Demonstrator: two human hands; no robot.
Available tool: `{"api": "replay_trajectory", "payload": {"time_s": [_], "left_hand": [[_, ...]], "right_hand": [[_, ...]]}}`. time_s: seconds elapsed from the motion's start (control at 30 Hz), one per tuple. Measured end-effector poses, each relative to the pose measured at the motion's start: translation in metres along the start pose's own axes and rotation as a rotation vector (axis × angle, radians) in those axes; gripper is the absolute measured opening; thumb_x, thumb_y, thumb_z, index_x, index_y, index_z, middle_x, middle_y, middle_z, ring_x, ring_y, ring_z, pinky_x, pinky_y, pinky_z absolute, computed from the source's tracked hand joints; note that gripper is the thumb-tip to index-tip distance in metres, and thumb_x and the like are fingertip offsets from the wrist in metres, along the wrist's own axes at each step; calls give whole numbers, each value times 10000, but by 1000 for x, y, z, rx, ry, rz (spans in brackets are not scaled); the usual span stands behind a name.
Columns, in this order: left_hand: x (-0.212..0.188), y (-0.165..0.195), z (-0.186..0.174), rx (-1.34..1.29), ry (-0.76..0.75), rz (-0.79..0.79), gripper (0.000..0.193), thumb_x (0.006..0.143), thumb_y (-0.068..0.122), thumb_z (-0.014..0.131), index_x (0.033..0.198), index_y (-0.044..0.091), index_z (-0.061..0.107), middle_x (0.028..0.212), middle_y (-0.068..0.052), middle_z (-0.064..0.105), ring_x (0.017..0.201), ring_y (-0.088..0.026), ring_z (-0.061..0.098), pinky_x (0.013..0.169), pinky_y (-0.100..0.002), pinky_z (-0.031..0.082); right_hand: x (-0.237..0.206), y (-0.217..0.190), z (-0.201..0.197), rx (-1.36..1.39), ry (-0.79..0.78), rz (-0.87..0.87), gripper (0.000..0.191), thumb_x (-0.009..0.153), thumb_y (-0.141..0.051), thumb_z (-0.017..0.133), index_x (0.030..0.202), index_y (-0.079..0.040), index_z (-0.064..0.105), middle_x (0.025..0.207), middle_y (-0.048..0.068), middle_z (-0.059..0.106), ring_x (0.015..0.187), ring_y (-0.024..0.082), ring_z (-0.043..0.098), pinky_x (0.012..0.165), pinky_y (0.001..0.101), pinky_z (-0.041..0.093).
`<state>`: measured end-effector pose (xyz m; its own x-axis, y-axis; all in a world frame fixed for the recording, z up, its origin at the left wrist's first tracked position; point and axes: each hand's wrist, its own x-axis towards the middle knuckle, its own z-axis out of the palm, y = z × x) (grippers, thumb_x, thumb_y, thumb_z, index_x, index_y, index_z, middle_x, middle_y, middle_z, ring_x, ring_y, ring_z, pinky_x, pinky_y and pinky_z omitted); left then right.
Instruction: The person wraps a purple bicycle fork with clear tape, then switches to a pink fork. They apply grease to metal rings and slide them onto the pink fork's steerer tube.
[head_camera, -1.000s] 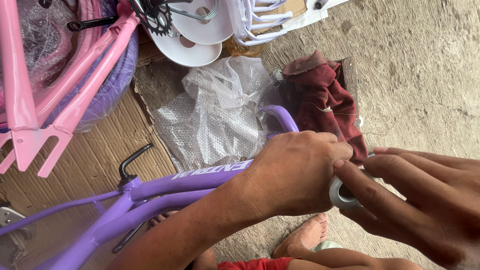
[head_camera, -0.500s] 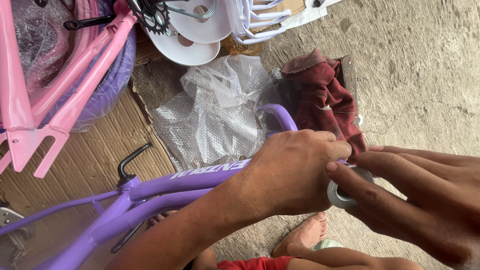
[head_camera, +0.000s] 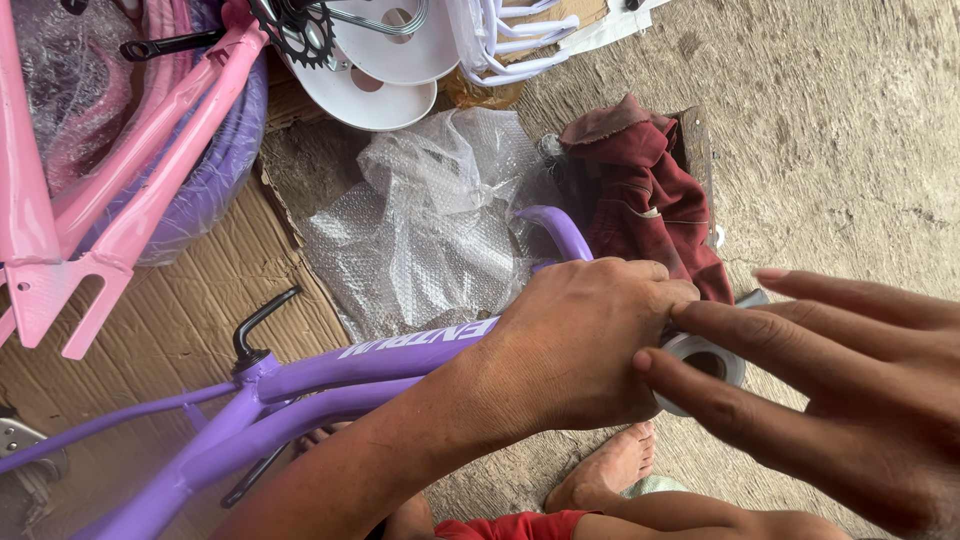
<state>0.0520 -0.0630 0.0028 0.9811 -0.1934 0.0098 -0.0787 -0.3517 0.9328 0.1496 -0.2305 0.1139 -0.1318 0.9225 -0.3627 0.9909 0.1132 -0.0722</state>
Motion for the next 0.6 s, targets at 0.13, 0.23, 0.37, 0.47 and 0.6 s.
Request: {"api": "replay_trajectory", "payload": {"time_s": [0.13, 0.23, 0.37, 0.47, 0.6], "left_hand": [[1, -1, 1, 22, -1, 12, 364, 788, 324, 729, 1080, 111, 681, 979, -85, 703, 929, -272, 731, 804, -442, 588], [1, -1, 1, 21, 18, 25, 337, 834, 386, 711, 999, 93, 689, 967, -90, 713, 917, -276, 739, 781, -442, 593], [1, 0, 1, 29, 30, 32, 339, 852, 389, 699, 1020, 95, 693, 996, -98, 720, 932, -283, 742, 784, -446, 595], [1, 0, 1, 12, 26, 21, 330, 836, 378, 716, 1016, 102, 694, 996, -96, 718, 939, -293, 735, 790, -457, 587], [0, 0, 0, 7, 32, 29, 310, 714, 208, 736, 1008, 117, 702, 990, -77, 714, 938, -287, 729, 796, -449, 588]], "right_hand": [[0, -3, 2, -24, 33, 84, 619, 831, -509, 554, 1395, -257, 595, 1222, 98, 699, 1057, 278, 719, 975, 571, 529], [-1, -8, 2, 39, 93, 98, 600, 864, -497, 623, 1362, -163, 623, 1168, 90, 709, 1065, 270, 717, 1002, 570, 535], [-1, -11, 2, 53, 146, 109, 617, 853, -463, 690, 1345, -92, 651, 1150, 111, 714, 1069, 277, 719, 1014, 566, 554], [0, -11, 2, 66, 160, 98, 611, 845, -454, 700, 1335, -94, 640, 1178, 126, 709, 1070, 283, 716, 996, 548, 558], [2, -9, 4, 34, 88, 75, 648, 742, -460, 702, 1323, -182, 639, 1211, 123, 715, 1056, 295, 723, 930, 517, 568]]}}
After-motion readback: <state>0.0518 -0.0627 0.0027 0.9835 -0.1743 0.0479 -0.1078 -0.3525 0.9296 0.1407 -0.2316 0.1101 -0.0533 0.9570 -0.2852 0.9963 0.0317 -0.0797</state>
